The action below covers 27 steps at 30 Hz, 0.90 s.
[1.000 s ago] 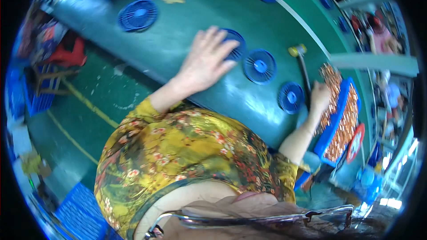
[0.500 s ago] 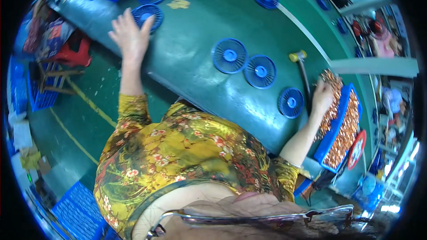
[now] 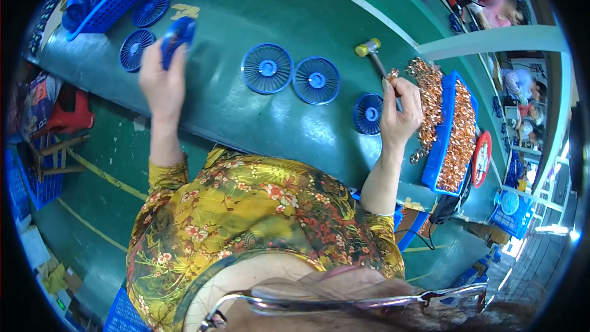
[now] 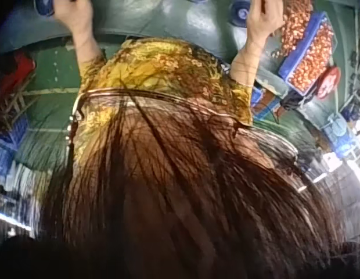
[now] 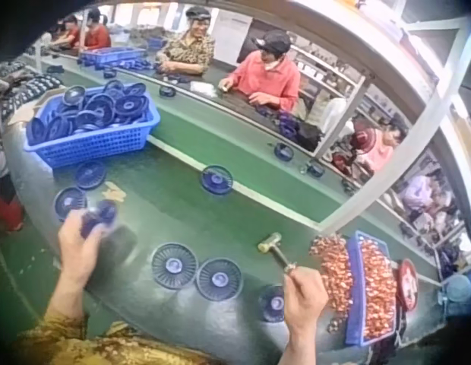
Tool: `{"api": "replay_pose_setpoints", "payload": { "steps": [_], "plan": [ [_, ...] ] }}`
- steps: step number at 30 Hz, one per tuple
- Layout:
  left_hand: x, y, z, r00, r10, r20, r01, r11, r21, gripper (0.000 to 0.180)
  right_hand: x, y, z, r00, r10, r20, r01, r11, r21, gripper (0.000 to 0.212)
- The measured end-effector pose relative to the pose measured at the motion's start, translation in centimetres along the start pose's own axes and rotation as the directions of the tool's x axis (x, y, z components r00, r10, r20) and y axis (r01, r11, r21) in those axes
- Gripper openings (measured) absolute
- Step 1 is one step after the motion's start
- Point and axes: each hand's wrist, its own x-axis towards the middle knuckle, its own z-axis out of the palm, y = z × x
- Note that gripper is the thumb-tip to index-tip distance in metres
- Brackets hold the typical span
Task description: Assembling small circular fan-like components by inserting metal parts and securing them with a mallet.
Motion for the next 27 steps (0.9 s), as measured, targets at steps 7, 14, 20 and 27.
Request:
{"api": "replay_pose_setpoints", "payload": {
  "steps": [7,14,20,27],
  "plan": [
    [-3.1,8.3,2.8,0.866,-0.147,0.478,0.472,0.556,-0.684,0.02,-0.6,-5.7,2.6,0.967,-0.252,0.04,0.245,0.961,0.129,0.021],
    [-4.5,9.9,3.7,0.776,-0.052,0.628,0.555,0.528,-0.642,0.03,-0.2,-8.6,4.9,0.928,-0.37,0.045,0.344,0.898,0.274,0.022],
    [-4.9,10.8,3.1,0.833,-0.003,0.553,0.409,0.677,-0.612,0.027,-0.3,-9.0,6.0,0.94,-0.317,0.125,0.296,0.941,0.164,0.017],
    [-5.7,9.9,4.0,0.877,0.06,0.476,0.268,0.762,-0.59,0.02,-0.8,-9.0,6.3,0.924,-0.234,0.301,0.193,0.968,0.158,0.017]
  ]
}}
